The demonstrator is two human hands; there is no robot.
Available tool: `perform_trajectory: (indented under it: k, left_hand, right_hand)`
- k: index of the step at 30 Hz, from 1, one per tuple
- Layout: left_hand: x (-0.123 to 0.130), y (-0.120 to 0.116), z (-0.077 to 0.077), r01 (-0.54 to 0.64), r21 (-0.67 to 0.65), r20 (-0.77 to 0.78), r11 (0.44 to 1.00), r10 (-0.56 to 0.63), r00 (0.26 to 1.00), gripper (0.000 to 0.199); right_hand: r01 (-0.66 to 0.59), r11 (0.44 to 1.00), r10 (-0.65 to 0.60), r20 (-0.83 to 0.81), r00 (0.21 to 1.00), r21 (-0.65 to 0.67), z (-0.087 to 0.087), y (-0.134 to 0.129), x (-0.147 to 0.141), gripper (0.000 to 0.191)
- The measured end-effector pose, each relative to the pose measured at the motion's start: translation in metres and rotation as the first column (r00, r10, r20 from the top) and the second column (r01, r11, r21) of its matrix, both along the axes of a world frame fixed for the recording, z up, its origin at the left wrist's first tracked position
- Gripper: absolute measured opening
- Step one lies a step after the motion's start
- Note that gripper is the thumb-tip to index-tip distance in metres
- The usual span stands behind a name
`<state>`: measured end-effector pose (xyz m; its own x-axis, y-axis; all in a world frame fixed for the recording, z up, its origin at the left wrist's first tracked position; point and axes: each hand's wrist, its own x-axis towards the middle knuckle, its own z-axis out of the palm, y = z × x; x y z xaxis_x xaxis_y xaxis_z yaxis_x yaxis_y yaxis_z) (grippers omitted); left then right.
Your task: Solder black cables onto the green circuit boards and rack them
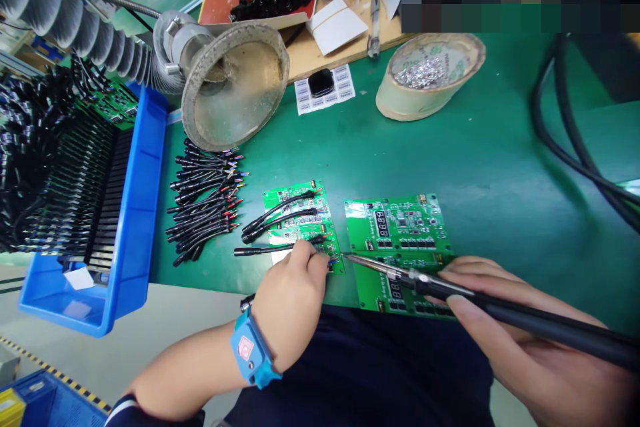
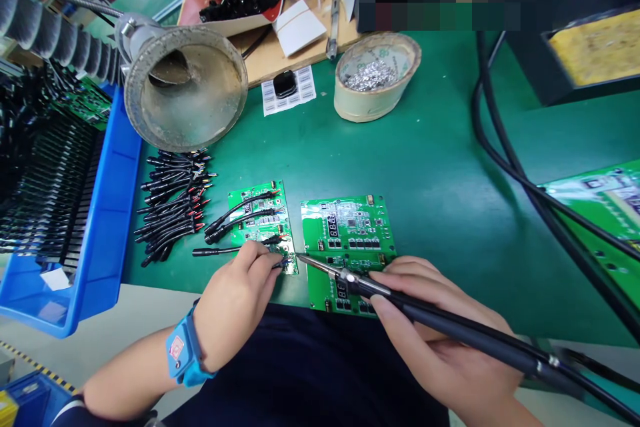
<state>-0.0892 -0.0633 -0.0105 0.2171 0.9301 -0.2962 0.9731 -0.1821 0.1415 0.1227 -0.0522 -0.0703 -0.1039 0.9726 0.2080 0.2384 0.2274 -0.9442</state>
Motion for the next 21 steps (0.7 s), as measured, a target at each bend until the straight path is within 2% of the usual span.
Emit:
perform_trajectory:
  k: [5,10,17,21]
  left_hand:
    - [-0.001,0.001,-0.001,0.041,0.093,-0.072,0.995,-0.034,0.997,0.017]
    - [-0.005,0.003,-0.003,0.13,0.074,-0.086,0.989,-0.123,0.989,0.017]
    - [-0.01,0.006,-0.002,0.198,0.077,-0.077,0.977,-0.192,0.978,0.017]
    - [-0.01,0.007,-0.004,0.198,0.082,-0.081,0.977,-0.192,0.978,0.016]
  right_hand:
    - [0.039,0.998,-0.041,-0.058,0.997,-0.04,0.0,0.002,-0.001,0.022]
    - [0.102,0.992,-0.107,-0.073,0.992,-0.072,0.002,0.002,-0.005,0.021]
    - [-0.054,0.999,0.054,0.082,0.995,-0.007,0.003,0.006,-0.002,0.021]
    - [-0.084,0.996,0.081,0.113,0.99,0.019,0.001,0.009,0.0,0.019]
